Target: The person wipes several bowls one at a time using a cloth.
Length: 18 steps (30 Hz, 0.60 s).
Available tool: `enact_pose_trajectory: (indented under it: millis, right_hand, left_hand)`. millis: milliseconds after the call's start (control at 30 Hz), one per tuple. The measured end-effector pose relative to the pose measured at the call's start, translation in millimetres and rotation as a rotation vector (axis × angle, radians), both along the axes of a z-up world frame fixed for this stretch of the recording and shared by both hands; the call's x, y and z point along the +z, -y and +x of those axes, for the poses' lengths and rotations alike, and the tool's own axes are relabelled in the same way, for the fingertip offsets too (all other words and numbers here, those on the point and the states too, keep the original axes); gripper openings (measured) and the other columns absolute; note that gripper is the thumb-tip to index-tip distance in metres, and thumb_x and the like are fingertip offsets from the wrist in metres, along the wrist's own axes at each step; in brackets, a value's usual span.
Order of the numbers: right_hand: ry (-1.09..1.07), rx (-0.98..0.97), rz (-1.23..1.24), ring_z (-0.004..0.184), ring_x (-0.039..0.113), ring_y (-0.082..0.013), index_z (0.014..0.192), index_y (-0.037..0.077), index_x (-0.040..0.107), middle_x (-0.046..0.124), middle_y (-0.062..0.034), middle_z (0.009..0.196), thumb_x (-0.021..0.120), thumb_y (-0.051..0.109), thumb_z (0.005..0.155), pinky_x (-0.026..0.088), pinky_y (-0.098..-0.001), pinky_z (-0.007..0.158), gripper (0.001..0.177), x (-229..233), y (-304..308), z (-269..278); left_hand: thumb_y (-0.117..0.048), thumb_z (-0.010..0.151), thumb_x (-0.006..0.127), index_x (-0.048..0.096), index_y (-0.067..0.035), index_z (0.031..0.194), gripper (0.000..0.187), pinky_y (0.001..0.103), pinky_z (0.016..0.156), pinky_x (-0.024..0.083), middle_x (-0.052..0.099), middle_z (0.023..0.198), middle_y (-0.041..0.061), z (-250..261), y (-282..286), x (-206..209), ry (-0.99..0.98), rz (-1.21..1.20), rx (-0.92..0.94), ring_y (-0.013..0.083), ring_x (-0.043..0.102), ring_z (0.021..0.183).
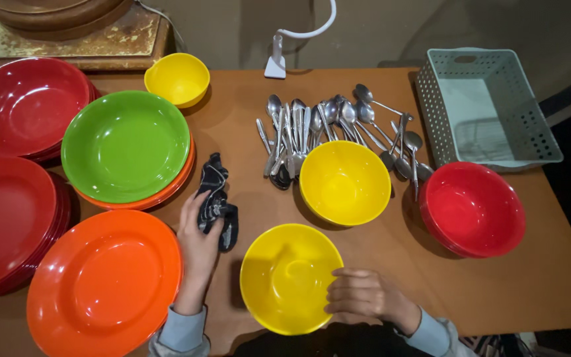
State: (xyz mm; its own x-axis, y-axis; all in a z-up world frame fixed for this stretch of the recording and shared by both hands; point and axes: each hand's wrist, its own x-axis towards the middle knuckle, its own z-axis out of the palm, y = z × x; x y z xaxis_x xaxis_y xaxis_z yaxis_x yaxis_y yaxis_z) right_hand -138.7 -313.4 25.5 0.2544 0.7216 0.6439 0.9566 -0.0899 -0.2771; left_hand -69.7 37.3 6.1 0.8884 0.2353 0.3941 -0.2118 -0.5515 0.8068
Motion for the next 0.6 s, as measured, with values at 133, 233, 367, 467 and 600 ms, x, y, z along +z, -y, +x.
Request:
enact_pose_trajectory:
  millis: [133, 233, 367, 467, 600]
  right_hand:
    - [-0.056, -0.047, -0.040, 0.107, 0.074, -0.0213, 0.106, 0.008, 0.077, 0.075, -0.0052, 0.107, 0.064, 0.013, 0.097, 0.058, -0.0474, 0.104, 0.016, -18.3, 13.7, 3.1]
    - [-0.058, -0.094, -0.075, 0.107, 0.074, -0.0210, 0.103, 0.010, 0.076, 0.075, -0.0043, 0.107, 0.064, 0.014, 0.096, 0.056, -0.0484, 0.105, 0.015, -32.5, 19.7, 6.8]
    - [-0.208, -0.114, -0.132, 0.116, 0.071, -0.0198, 0.106, 0.013, 0.076, 0.073, -0.0038, 0.116, 0.066, 0.017, 0.097, 0.051, -0.0506, 0.116, 0.015, -46.1, 19.2, 15.6]
    - [-0.359, -0.115, -0.250, 0.135, 0.053, -0.0303, 0.123, 0.009, 0.069, 0.059, -0.0122, 0.138, 0.074, 0.034, 0.085, 0.037, -0.0559, 0.120, 0.046, -39.7, 14.9, 22.9]
    - [-0.669, -0.305, -0.175, 0.152, 0.008, -0.0484, 0.153, -0.005, 0.029, 0.009, -0.0302, 0.164, 0.083, 0.057, 0.069, 0.020, -0.0557, 0.120, 0.117, -34.6, -16.8, 21.5]
  left_hand:
    - [0.005, 0.079, 0.074, 0.061, -0.006, 0.134, 0.057, 0.039, 0.108, 0.047, 0.058, 0.143, 0.019, 0.3, 4.1, -3.2, 0.035, -0.061, -0.030, 0.0348, 0.059, 0.131]
    - [0.003, 0.080, 0.075, 0.061, -0.007, 0.134, 0.056, 0.037, 0.108, 0.048, 0.059, 0.143, 0.017, -1.3, 7.0, -1.2, 0.018, -0.111, -0.053, 0.0307, 0.061, 0.131]
    - [-0.002, 0.083, 0.078, 0.057, -0.006, 0.138, 0.059, 0.040, 0.114, 0.046, 0.059, 0.145, 0.016, -13.5, 14.1, 18.9, 0.064, -0.285, -0.167, 0.0316, 0.060, 0.132]
    - [-0.005, 0.070, 0.079, 0.060, -0.006, 0.136, 0.068, 0.046, 0.116, 0.041, 0.051, 0.151, 0.019, -26.4, 22.7, 41.4, 0.052, -0.055, -0.400, 0.0366, 0.051, 0.140]
    - [-0.023, 0.067, 0.084, 0.060, -0.010, 0.135, 0.072, 0.058, 0.117, 0.025, 0.041, 0.156, 0.015, -31.3, 70.2, 31.3, 0.012, 0.690, -0.646, 0.0384, 0.037, 0.145]
